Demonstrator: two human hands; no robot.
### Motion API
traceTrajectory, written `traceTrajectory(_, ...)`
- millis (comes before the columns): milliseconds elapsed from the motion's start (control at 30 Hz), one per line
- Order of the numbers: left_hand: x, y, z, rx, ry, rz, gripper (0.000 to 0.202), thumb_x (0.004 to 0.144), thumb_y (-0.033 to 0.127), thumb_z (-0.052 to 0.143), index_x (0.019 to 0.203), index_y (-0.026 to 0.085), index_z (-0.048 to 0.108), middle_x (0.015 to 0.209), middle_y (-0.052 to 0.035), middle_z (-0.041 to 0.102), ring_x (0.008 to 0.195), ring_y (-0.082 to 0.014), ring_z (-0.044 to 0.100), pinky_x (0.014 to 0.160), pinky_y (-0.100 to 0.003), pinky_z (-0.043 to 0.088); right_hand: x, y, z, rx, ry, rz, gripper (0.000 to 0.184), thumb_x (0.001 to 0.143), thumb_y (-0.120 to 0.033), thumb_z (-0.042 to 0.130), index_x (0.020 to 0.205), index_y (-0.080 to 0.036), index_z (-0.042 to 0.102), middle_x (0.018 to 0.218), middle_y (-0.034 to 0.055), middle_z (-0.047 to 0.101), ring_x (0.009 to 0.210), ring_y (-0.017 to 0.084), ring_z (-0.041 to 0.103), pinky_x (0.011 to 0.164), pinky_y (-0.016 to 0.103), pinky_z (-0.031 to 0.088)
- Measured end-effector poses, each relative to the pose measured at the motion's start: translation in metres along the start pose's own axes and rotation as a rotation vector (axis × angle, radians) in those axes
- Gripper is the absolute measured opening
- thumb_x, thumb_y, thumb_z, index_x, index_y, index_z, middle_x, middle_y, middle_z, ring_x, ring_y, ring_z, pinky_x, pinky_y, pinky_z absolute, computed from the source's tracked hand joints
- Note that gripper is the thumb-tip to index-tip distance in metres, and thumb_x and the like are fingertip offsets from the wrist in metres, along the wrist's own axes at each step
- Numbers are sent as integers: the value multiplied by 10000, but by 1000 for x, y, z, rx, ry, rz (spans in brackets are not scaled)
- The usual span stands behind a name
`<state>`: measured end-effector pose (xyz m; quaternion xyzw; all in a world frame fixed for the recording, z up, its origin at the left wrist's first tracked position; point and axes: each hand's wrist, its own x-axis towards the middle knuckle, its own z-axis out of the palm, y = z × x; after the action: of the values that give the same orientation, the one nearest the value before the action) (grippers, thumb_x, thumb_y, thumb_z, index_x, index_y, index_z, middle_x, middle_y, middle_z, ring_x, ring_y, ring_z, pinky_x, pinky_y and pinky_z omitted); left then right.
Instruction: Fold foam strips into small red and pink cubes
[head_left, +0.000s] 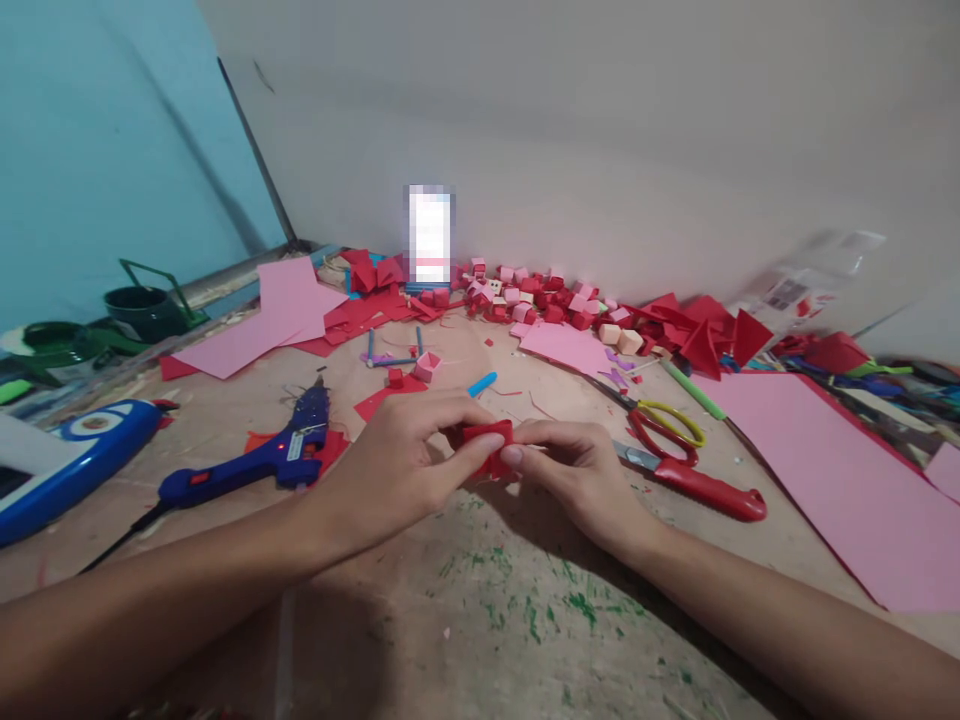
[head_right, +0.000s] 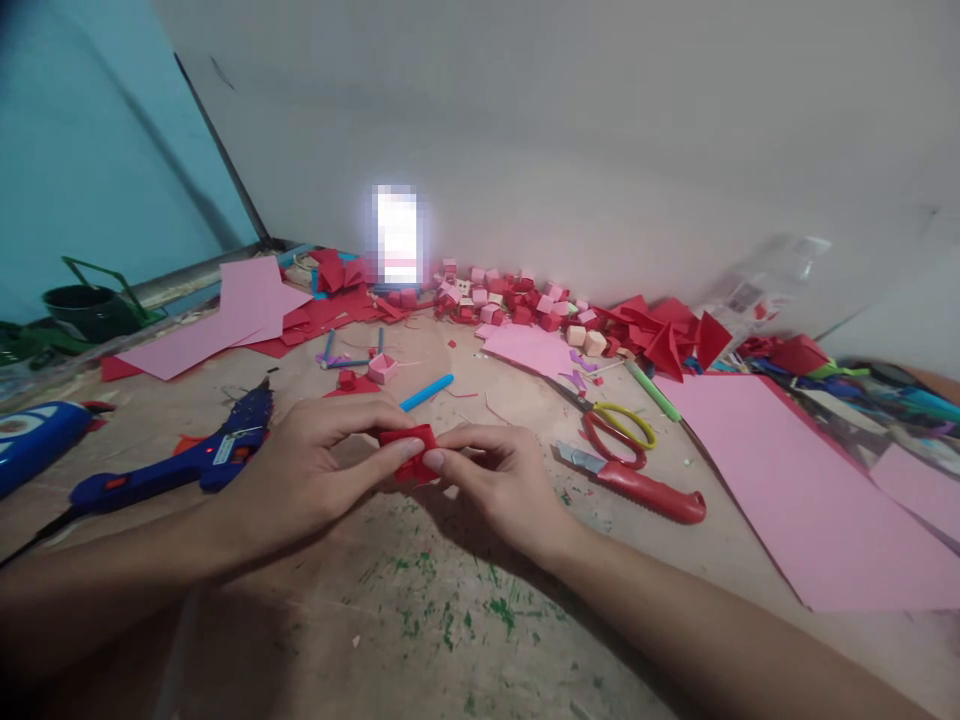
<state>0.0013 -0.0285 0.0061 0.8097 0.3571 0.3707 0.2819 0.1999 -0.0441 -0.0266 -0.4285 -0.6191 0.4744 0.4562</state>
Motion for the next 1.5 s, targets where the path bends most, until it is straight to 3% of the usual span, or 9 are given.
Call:
traceTrajectory(367, 0, -5, 2, -96, -93, -56, 183, 933, 231, 654, 828, 224, 804, 817, 10, 787, 762, -167, 696, 669, -249, 526, -1, 0, 1, 42, 92, -47, 49, 791, -266, 802, 787, -219, 792, 771, 21, 761, 672, 164, 671, 622, 284, 552)
traceTrajectory(567, 2, -7, 4, -392, -116, -270, 180, 916, 263, 645, 875, 181, 800, 808, -31, 790, 686, -175, 704, 602, -246, 532, 2, 10, -1, 258, 84, 51, 100, 820, -309, 823, 807, -213, 798, 715, 7, 739, 616, 137, 631, 616, 279, 519)
traceTrajectory(700, 2, -10, 5, -476, -116, -337, 216, 916, 288, 641, 812, 165, 784, 724, -46, 777, 630, -187, 713, 566, -253, 522, 4, 18, -5, 388, 47, 81, 118, 832, -318, 843, 847, -205, 813, 726, 9, 746, 628, 125, 634, 633, 265, 511)
traceTrajectory(867, 2, -9, 5, -494, -150, -328, 259, 931, 271, 607, 764, 153, 767, 656, -40, 758, 569, -153, 667, 543, -233, 489, 6, 20, -6, 508, 14, 128, 166, 800, -338, 877, 821, -193, 799, 652, -19, 694, 591, 120, 625, 616, 259, 518)
traceTrajectory(1133, 2, -6, 3, -301, -116, -248, 261, 930, 230, 599, 759, 144, 775, 689, -14, 734, 621, -140, 636, 574, -236, 476, 3, 16, -3, 258, 31, 42, 156, 859, -351, 814, 882, -197, 821, 717, 5, 703, 646, 135, 618, 643, 282, 515)
traceTrajectory(1500, 1, -7, 4, -190, -115, -159, 229, 943, 201, 599, 805, 156, 776, 744, 8, 732, 689, -136, 640, 624, -230, 488, 1, 8, -2, 137, 87, 22, 155, 868, -325, 767, 853, -180, 821, 683, 10, 698, 610, 131, 609, 615, 276, 522)
